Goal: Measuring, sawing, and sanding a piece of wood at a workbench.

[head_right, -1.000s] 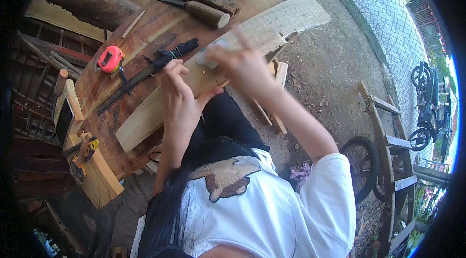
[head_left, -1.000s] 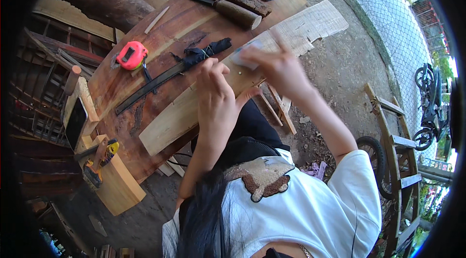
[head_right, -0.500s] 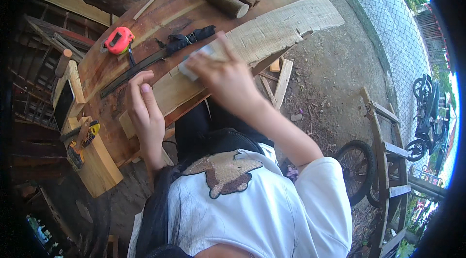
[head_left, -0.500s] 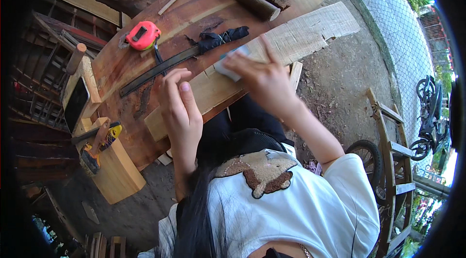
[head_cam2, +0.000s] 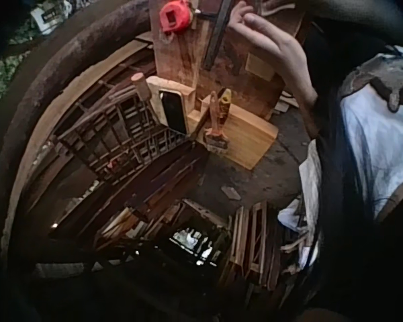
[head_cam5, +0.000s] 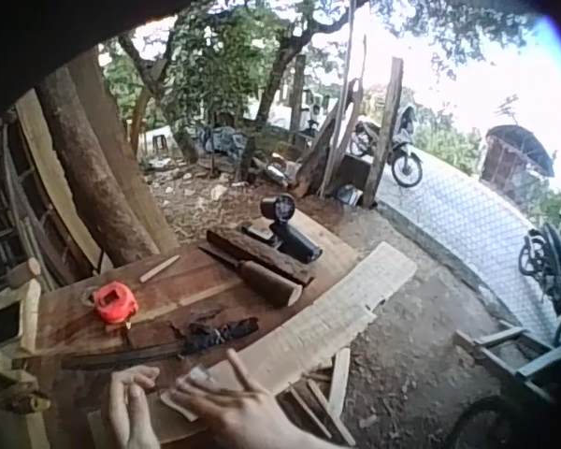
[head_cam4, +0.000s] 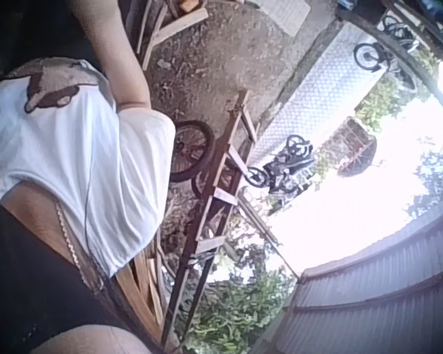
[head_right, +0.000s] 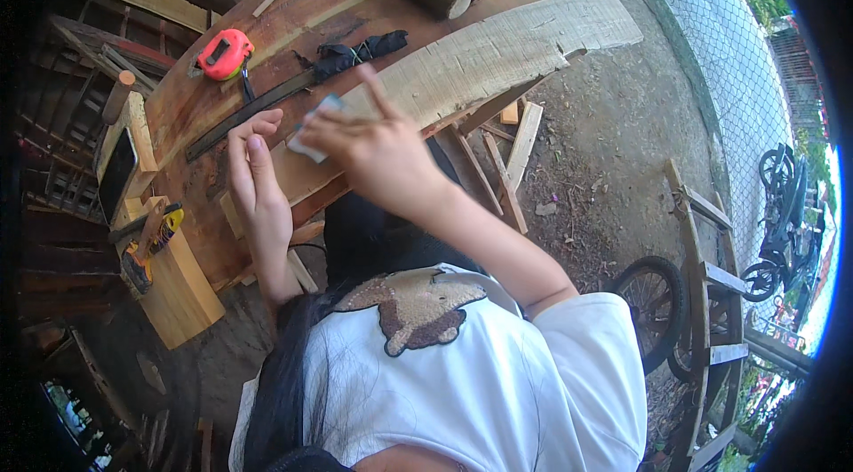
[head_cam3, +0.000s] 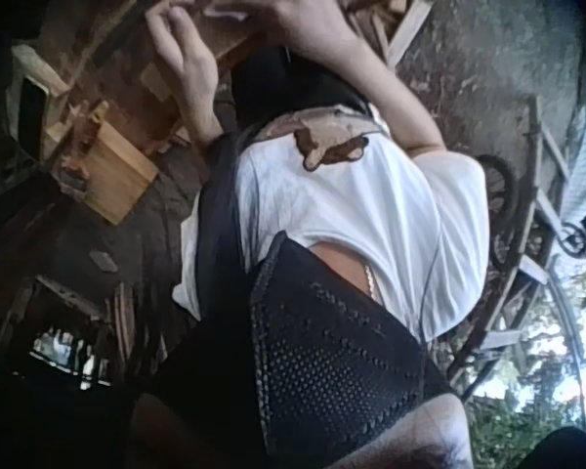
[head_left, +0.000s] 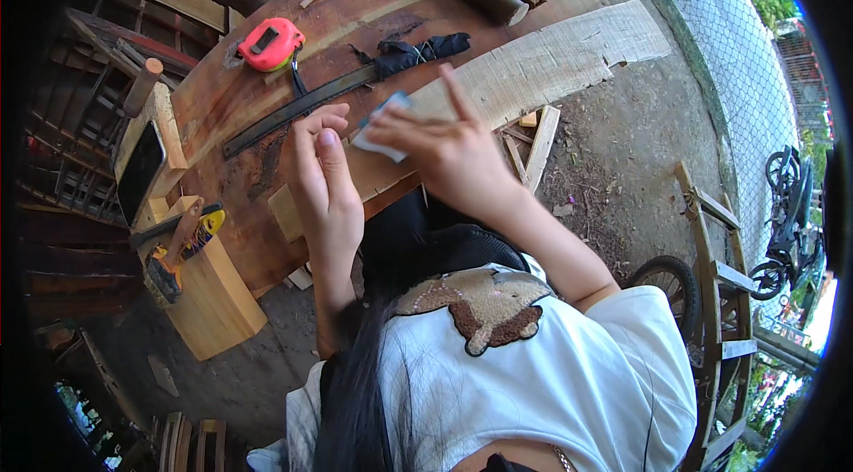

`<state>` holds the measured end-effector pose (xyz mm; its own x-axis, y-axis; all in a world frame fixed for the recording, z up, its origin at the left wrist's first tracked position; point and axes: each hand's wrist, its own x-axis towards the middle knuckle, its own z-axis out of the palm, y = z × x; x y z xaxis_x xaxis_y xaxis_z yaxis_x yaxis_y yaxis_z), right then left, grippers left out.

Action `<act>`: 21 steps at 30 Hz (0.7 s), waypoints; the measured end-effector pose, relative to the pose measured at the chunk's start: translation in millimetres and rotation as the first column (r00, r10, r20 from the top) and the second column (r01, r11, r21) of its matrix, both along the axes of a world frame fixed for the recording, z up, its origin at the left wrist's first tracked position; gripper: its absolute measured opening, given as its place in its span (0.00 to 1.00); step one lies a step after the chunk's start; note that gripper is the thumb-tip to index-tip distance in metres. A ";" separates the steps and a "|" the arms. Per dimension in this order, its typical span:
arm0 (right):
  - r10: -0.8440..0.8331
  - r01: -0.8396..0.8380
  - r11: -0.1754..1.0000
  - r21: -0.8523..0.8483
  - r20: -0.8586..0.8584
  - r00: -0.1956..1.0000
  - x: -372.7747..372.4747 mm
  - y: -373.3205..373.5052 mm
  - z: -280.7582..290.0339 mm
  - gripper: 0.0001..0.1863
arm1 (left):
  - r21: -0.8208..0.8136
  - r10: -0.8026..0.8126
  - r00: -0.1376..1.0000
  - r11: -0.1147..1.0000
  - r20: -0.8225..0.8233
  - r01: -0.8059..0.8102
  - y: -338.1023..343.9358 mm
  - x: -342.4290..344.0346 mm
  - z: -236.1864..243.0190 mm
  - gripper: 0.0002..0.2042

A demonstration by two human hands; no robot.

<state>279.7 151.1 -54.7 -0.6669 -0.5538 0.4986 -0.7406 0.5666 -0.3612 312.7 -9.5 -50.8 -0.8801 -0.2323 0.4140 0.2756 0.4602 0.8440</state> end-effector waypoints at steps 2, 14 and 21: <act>0.060 -0.059 0.998 -0.009 0.047 0.997 -0.1 -2.5 0.0 0.23 | 0.014 0.001 1.000 1.000 0.012 -0.001 -2.0 2.4 3.2 0.10; -0.154 0.155 0.988 -0.001 -0.069 0.986 -4.3 6.6 -4.6 0.14 | 0.021 -0.042 0.996 0.999 0.077 0.040 0.4 3.7 0.7 0.11; -0.185 0.185 0.982 0.028 0.019 0.983 -22.3 43.8 7.1 0.16 | 0.032 -0.006 0.999 0.999 0.033 0.005 -0.1 7.6 5.3 0.12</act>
